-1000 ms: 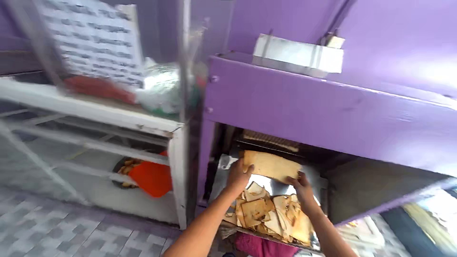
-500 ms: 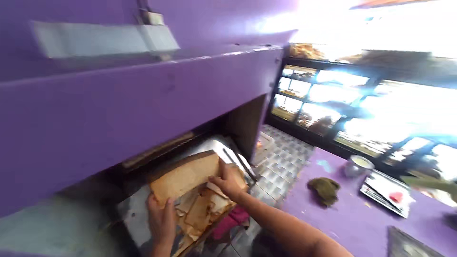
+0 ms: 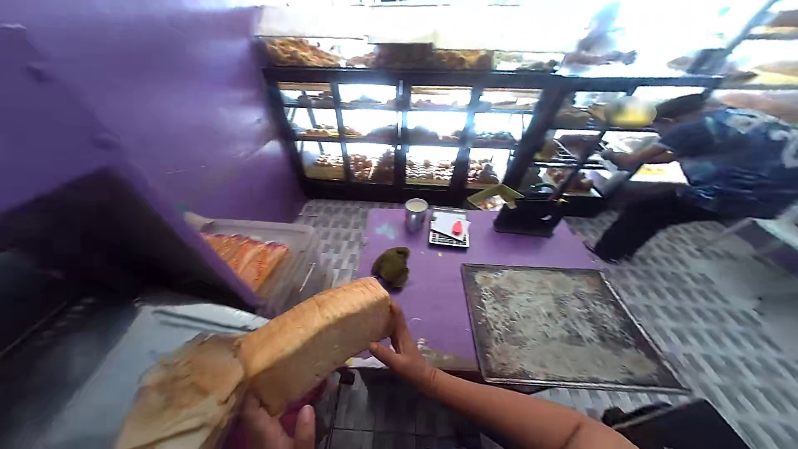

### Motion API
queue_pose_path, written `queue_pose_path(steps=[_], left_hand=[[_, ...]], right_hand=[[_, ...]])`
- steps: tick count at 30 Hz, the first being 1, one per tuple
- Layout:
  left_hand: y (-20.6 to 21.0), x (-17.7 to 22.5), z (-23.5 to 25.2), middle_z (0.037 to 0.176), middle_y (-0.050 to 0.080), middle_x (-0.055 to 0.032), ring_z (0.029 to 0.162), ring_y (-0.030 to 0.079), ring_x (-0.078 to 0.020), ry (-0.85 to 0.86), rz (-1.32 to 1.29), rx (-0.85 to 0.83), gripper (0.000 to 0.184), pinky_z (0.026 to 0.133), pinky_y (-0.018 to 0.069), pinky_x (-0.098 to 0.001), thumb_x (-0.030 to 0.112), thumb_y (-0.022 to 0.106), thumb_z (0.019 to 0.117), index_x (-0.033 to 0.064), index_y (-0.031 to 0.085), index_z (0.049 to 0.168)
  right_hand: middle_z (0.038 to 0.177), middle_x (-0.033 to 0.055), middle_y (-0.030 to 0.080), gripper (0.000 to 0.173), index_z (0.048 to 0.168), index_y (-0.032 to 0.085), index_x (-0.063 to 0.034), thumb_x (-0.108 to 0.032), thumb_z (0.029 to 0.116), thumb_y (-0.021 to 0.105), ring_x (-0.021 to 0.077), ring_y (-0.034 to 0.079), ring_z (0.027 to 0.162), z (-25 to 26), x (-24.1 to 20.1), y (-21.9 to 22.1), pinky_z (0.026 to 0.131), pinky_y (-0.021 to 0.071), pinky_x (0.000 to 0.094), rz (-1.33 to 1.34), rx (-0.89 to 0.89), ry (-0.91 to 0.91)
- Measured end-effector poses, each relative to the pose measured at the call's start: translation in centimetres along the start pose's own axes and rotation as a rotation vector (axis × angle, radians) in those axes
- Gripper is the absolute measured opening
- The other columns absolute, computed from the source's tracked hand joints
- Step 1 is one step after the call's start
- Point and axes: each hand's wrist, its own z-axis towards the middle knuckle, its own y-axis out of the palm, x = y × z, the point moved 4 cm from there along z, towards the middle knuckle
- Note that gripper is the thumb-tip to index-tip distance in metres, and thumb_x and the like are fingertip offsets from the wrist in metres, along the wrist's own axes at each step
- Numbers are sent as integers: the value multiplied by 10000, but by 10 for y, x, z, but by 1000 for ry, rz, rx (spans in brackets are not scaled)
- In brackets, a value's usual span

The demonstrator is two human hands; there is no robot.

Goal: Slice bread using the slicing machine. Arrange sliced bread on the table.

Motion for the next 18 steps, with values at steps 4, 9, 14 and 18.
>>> queue_pose_path(steps=[4, 9, 14, 18], left_hand=[[104, 40, -1, 1402, 432, -459, 1325, 540, -346, -9, -63, -235, 1044, 1103, 453, -396, 646, 422, 979, -282, 246, 1425], [233, 84, -12, 1497, 401, -390, 1378, 490, -421, -110, -192, -532, 1044, 1131, 427, -510, 647, 451, 934, -203, 240, 1503], [344, 106, -27, 1519, 415, -340, 1409, 467, -389, -282, -248, -764, 875, 1165, 391, -493, 433, 507, 956, -139, 212, 1549], [413, 118, -24, 1567, 362, -308, 1442, 426, -368, -430, -243, -922, 831, 1186, 360, -480, 384, 492, 989, -88, 152, 1581]], right_hand=[[1498, 306, 444, 997, 1547, 195, 129, -424, 877, 683, 223, 525, 1357, -30, 6, -116, 1104, 465, 358, -126, 252, 197], [1484, 290, 469, 918, 1564, 223, 78, -317, 864, 666, 265, 538, 1338, -58, 9, -246, 1090, 475, 398, -222, 503, 409], [1486, 270, 488, 852, 1594, 239, 2, -288, 908, 655, 332, 530, 1350, -71, 22, -347, 1112, 443, 493, -373, 582, 641], [1472, 261, 508, 814, 1605, 244, -39, -269, 945, 660, 365, 530, 1344, -61, 35, -405, 1111, 423, 539, -455, 573, 793]])
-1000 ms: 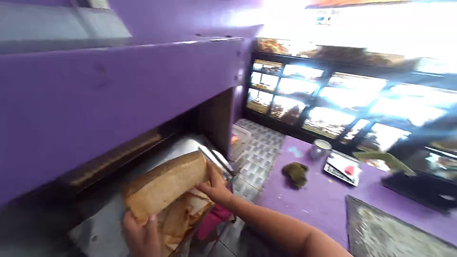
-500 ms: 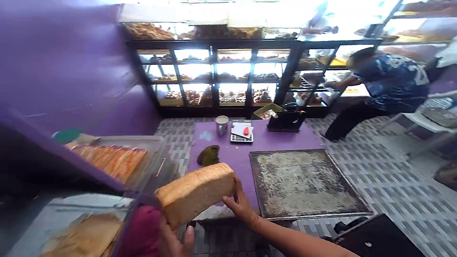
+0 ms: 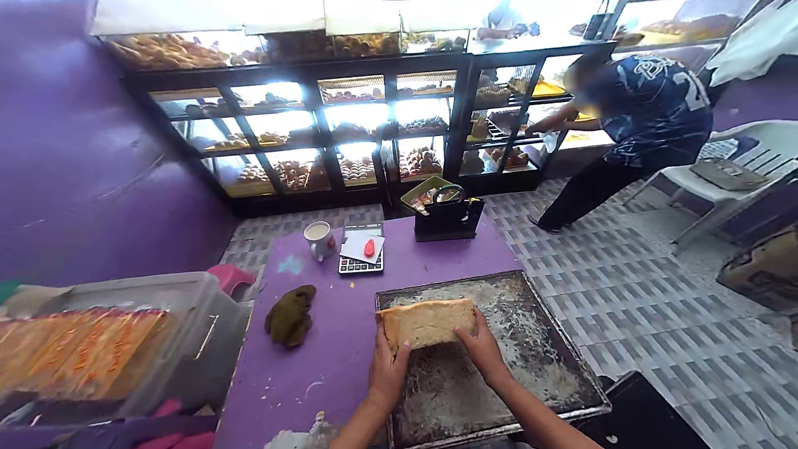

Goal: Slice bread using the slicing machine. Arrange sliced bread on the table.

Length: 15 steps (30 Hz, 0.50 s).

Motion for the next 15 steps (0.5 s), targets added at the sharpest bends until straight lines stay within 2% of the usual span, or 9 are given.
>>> queue_pose_path(steps=[3, 7, 11, 15], left_hand=[[20, 4, 35, 1610, 289, -300, 1482, 363, -367, -68, -11, -50, 836, 1212, 318, -483, 409, 478, 1009, -66, 118, 1596], [34, 4, 70, 1531, 428, -286, 1424, 448, -370, -157, 32, -89, 800, 1170, 364, -526, 465, 447, 1022, -25, 184, 1597], [40, 0, 87, 1535, 433, -278, 1433, 434, -386, -261, 59, -146, 748, 1172, 344, -557, 485, 384, 1065, 16, 180, 1612], [41, -15, 94, 1522, 428, -300, 1439, 417, -385, -256, -46, -151, 678, 1183, 332, -545, 443, 352, 1086, -13, 255, 1577]], right_hand=[[1415, 264, 557, 784, 1603, 268, -72, -257, 957, 672, 396, 567, 1290, 35, 0, -14, 1071, 444, 581, -76, -13, 53], [1380, 266, 578, 743, 1596, 287, -92, -273, 981, 660, 404, 585, 1257, 68, -1, -24, 1046, 452, 599, -137, -41, 105], [1388, 252, 578, 718, 1593, 299, -103, -299, 993, 641, 398, 577, 1271, 87, 4, -27, 1056, 442, 602, -175, -64, 126], [1398, 260, 571, 741, 1609, 264, -111, -333, 1006, 634, 410, 568, 1282, 91, 6, -25, 1062, 431, 606, -213, -87, 159]])
